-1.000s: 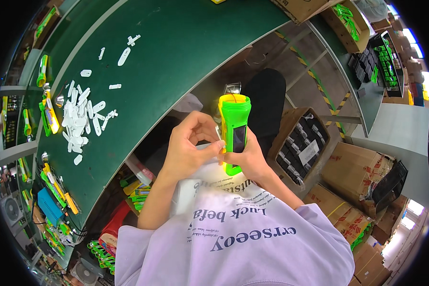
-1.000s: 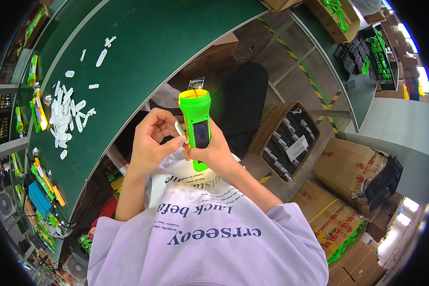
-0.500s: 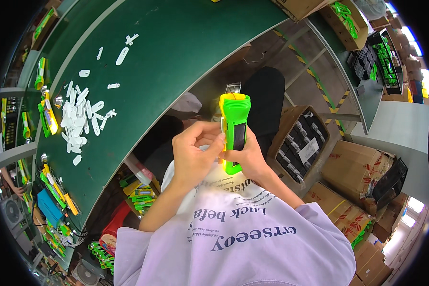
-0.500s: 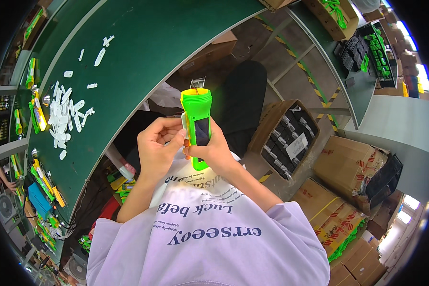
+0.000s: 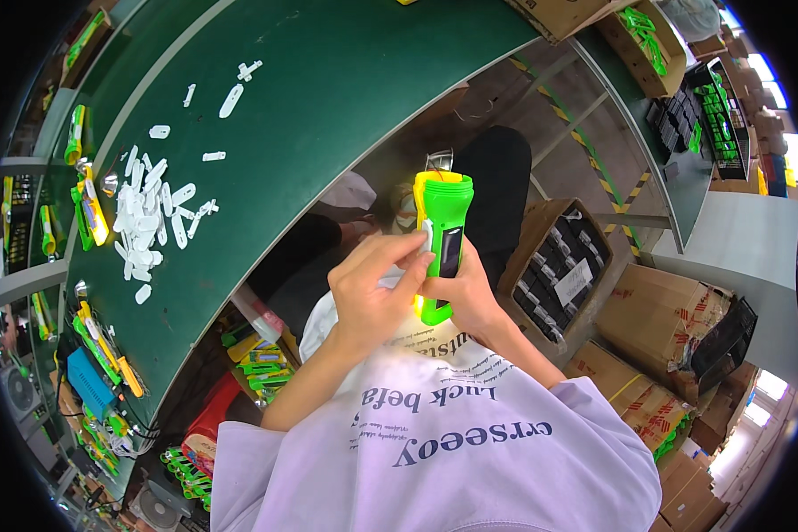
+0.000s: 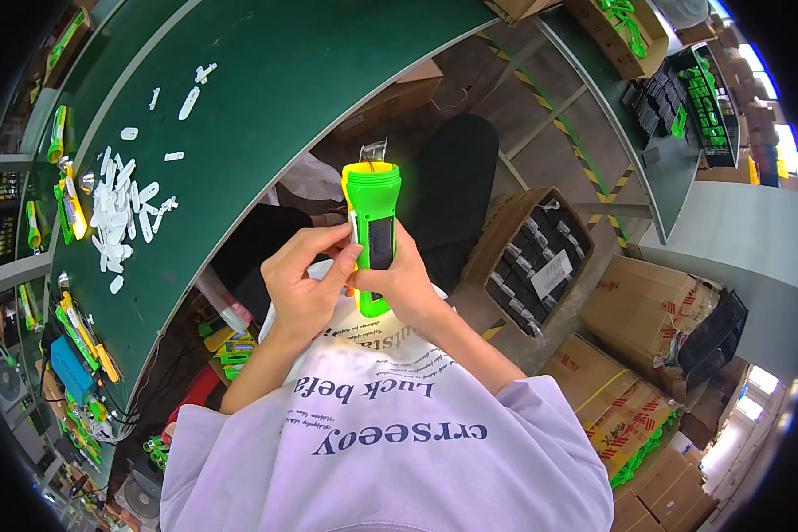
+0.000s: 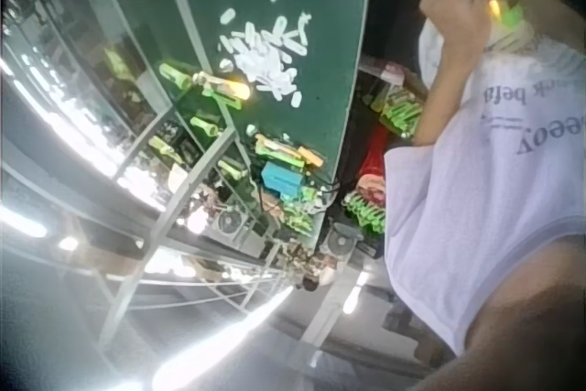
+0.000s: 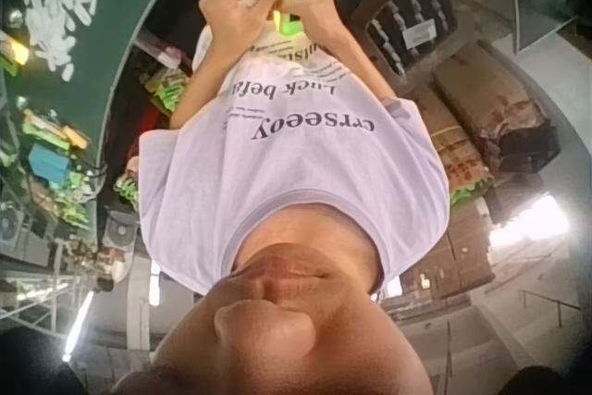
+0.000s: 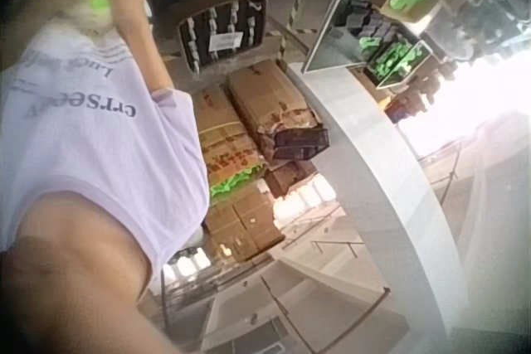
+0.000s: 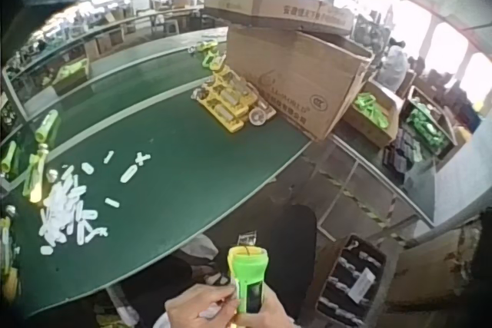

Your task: The person assembles flashlights by inserting plastic switch pieces into the flashlight casing halves, pressing the casing halves together by hand, and placing the assembled flashlights onto the conveyor belt.

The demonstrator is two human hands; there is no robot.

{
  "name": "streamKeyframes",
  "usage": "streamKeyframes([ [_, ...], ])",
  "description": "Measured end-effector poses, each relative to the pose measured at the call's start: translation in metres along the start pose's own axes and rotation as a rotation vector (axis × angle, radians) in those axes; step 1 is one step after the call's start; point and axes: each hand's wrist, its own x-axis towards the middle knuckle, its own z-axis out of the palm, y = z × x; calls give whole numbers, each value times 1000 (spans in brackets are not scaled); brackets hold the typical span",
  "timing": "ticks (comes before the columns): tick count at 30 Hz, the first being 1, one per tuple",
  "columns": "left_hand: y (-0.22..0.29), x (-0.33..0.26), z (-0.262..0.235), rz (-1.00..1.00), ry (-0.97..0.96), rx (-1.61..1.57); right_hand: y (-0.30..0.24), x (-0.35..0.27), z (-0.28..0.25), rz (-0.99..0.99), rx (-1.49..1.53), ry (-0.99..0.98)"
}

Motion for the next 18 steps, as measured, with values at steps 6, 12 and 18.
streamKeyframes([
  [6,3,0,1,-89,-18,24,-1,-2,1,12,-18,13],
  [12,-12,-1,-4,-251,-105,-166,1,2,-1,-34,-122,-44],
  [18,-7,3,6,-443,-63,-181,10,-3,13,-169,-430,56],
])
